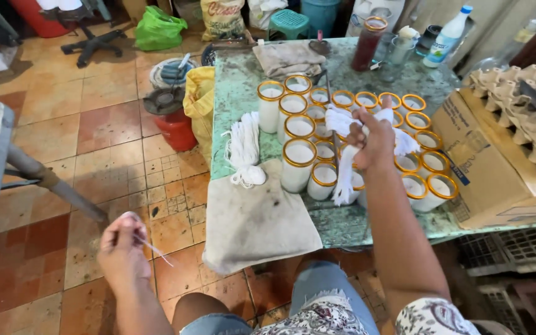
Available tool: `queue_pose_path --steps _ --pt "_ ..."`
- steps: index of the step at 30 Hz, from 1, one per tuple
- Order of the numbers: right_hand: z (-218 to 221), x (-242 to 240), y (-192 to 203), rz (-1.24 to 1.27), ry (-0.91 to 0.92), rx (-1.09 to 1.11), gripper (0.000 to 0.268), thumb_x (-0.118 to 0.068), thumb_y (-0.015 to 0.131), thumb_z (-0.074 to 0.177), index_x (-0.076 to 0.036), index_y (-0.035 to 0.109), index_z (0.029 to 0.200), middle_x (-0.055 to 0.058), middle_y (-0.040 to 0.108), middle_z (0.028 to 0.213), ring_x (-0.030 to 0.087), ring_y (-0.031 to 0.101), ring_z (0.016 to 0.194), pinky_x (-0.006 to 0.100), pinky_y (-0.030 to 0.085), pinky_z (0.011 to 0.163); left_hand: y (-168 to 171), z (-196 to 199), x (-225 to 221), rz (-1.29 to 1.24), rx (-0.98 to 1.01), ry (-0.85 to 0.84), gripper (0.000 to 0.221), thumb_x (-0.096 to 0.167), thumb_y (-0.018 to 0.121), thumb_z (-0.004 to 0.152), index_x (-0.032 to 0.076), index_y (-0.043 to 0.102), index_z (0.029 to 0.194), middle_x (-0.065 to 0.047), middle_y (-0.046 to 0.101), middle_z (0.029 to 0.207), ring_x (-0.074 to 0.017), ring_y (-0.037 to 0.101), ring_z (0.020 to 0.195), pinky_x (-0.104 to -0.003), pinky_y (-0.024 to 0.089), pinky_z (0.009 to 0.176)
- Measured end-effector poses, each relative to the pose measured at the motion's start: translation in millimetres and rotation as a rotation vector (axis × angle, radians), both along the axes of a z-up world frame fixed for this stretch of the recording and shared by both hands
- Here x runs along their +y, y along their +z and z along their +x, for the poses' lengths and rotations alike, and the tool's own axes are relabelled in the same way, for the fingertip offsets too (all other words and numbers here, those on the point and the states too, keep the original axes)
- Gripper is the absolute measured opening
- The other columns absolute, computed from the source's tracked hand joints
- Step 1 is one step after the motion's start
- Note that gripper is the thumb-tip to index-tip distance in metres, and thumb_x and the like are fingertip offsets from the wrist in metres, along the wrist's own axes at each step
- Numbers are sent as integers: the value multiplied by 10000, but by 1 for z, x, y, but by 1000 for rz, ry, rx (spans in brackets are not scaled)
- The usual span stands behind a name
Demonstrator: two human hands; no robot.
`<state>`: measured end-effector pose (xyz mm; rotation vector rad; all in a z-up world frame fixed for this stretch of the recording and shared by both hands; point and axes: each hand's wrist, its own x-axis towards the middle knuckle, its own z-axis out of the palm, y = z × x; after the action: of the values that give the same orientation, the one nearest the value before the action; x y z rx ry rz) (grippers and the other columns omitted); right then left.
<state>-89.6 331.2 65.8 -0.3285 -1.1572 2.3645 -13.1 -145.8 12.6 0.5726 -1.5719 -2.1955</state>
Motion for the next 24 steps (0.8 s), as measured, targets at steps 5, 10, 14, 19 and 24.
queue_pose_path --steps 5,10,14,19,24 --pt "16 -14 22 -20 -24 -69 923 -24 642 858 -365 221 1605 -16 583 818 16 416 517 146 270 434 -28 -17 18 -345 -35 -219 84 85 672 974 130 737 1005 -12 756 1017 -115 642 896 -292 499 832" --pt "74 -70 -44 1498 345 -437 287 51 715 869 137 657 1136 299 695 1007 435 703 924 430 559 838 -21 -16 86 -786 -80 -647 359 -96 659 880 157 830 1068 -74 803 939 -245 771 911 -344 581 873" --pt "93 -143 -91 798 594 -71 523 -79 882 720 -45 738 1222 108 739 1146 139 609 1019 383 538 935 4 -6 141 -1006 176 -897 239 47 696 890 192 790 1054 -53 818 930 -247 788 926 -378 605 859" --pt "107 -138 -115 610 594 -157 203 -2 871 753 -33 799 940 25 736 795 97 568 743 271 533 703 7 -3 154 -1138 248 -910 96 222 751 896 223 740 991 -2 810 866 -198 786 874 -339 623 784" --pt "108 -126 -123 634 619 -197 109 -4 782 868 75 760 940 213 767 718 237 748 567 339 616 543 -32 -33 142 -1334 404 -593 115 328 706 913 323 758 1016 87 701 897 -178 686 957 -385 516 896"
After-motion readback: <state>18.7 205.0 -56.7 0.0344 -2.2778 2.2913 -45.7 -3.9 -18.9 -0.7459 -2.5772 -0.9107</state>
